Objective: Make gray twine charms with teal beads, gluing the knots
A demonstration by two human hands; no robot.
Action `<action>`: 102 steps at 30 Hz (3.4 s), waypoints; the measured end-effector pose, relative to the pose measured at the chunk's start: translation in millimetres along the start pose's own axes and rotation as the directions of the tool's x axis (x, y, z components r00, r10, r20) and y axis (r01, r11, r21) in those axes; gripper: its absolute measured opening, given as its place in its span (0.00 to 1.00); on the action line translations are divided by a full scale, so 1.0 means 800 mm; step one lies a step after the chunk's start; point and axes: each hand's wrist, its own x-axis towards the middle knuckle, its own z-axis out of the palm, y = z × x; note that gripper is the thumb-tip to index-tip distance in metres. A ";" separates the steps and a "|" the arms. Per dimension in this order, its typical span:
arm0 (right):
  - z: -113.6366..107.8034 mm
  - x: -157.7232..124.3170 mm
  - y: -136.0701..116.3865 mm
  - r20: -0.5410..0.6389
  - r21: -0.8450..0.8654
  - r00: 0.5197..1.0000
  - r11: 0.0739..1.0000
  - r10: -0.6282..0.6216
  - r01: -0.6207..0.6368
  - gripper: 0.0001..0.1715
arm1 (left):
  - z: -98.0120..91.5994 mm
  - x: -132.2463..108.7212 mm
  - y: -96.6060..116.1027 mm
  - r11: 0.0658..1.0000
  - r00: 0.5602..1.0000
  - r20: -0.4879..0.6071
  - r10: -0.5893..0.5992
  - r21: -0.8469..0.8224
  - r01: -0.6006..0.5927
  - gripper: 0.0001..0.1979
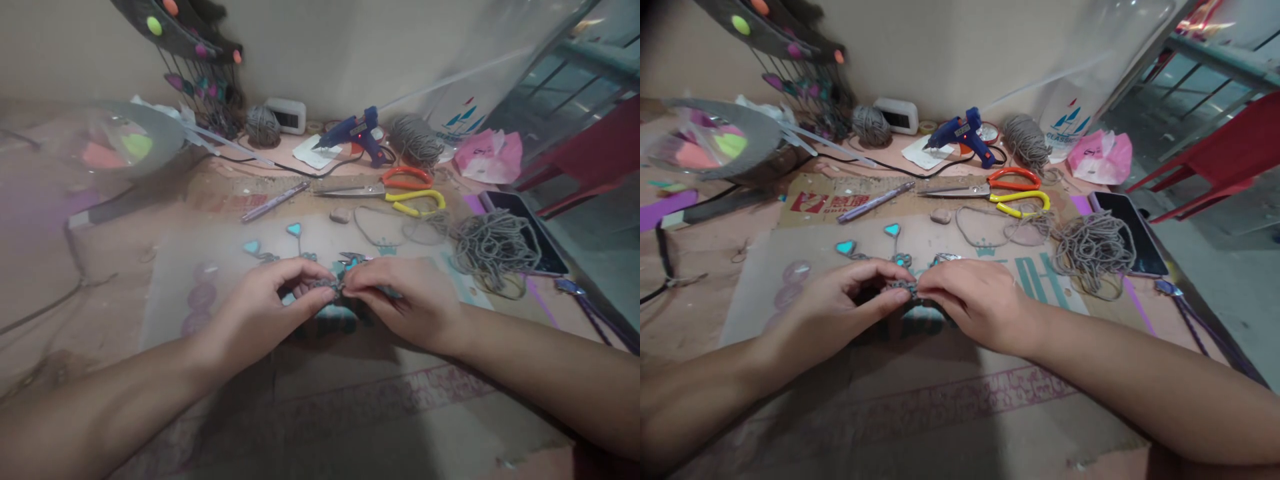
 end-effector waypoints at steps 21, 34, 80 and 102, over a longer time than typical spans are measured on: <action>0.003 0.000 0.001 0.005 0.049 0.997 0.996 -0.081 0.081 0.10 | 0.000 -0.001 0.000 0.997 0.997 -0.016 0.070 0.041 -0.069 0.07; 0.003 -0.001 0.001 0.014 0.060 0.999 0.997 -0.051 0.050 0.08 | 0.000 -0.002 0.002 0.978 0.988 -0.020 0.152 0.149 -0.148 0.09; 0.008 -0.003 -0.003 0.011 0.104 1.000 0.994 -0.027 0.026 0.09 | -0.001 0.002 -0.007 0.966 0.976 -0.020 0.218 0.146 -0.213 0.10; -0.014 0.018 0.032 -0.202 0.645 0.817 0.701 0.540 -0.303 0.14 | -0.004 0.002 -0.006 0.982 0.983 -0.004 0.181 0.063 -0.181 0.13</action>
